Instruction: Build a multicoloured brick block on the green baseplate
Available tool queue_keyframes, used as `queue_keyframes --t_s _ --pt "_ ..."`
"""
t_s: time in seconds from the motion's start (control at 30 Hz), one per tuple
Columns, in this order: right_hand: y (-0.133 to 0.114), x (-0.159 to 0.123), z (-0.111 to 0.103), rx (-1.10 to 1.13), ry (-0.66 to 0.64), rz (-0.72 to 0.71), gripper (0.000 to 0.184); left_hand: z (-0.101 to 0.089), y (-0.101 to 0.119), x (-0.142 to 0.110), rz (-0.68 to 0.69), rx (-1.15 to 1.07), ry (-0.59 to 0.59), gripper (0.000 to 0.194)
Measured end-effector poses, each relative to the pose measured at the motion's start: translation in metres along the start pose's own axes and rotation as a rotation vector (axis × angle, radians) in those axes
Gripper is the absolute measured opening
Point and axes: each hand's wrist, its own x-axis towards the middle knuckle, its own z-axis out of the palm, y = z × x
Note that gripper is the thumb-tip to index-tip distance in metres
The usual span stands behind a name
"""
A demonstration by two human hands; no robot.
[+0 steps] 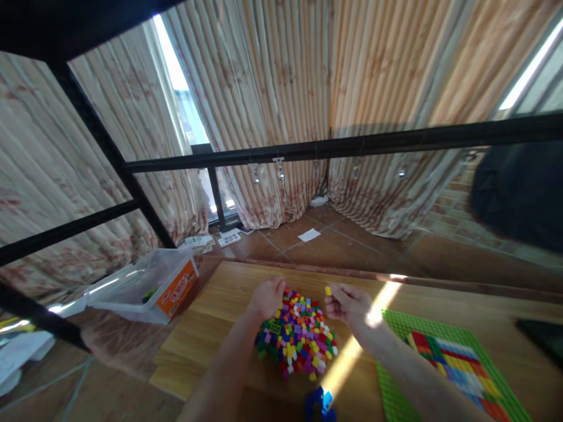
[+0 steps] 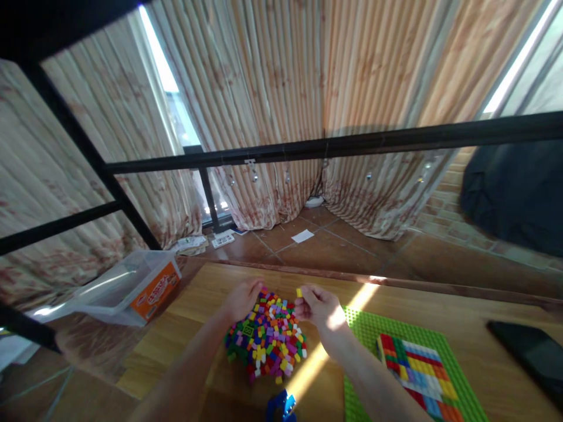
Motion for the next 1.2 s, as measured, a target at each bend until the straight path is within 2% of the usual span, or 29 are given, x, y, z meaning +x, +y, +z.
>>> queue_keyframes --t_s 0.1,0.23,0.4,0.57,0.83,1.07,1.2 --pt "-0.02 -0.031 -0.02 0.101 -0.043 0.106 0.034 0.005 0.003 0.006 0.003 0.049 -0.074 0.03" --pt "-0.043 -0.066 -0.051 0.197 -0.036 0.154 0.025 0.003 0.002 0.007 0.0 0.118 -0.109 0.034" --pt "-0.046 -0.092 -0.073 0.25 0.004 0.169 0.024 -0.005 0.003 0.008 0.008 0.207 -0.144 0.032" --pt "-0.032 -0.097 -0.078 0.288 0.078 0.21 0.026 -0.01 0.006 0.01 0.017 0.307 -0.164 0.023" --pt "-0.023 -0.094 -0.082 0.332 0.039 0.246 0.024 -0.009 0.01 -0.001 -0.026 0.325 -0.096 0.014" --pt "-0.029 -0.1 -0.082 0.39 0.024 0.246 0.024 -0.02 0.028 -0.023 -0.082 0.171 0.007 0.015" --pt "-0.035 -0.101 -0.097 0.359 0.005 0.195 0.029 -0.021 0.054 -0.038 -0.121 -0.131 0.111 0.009"
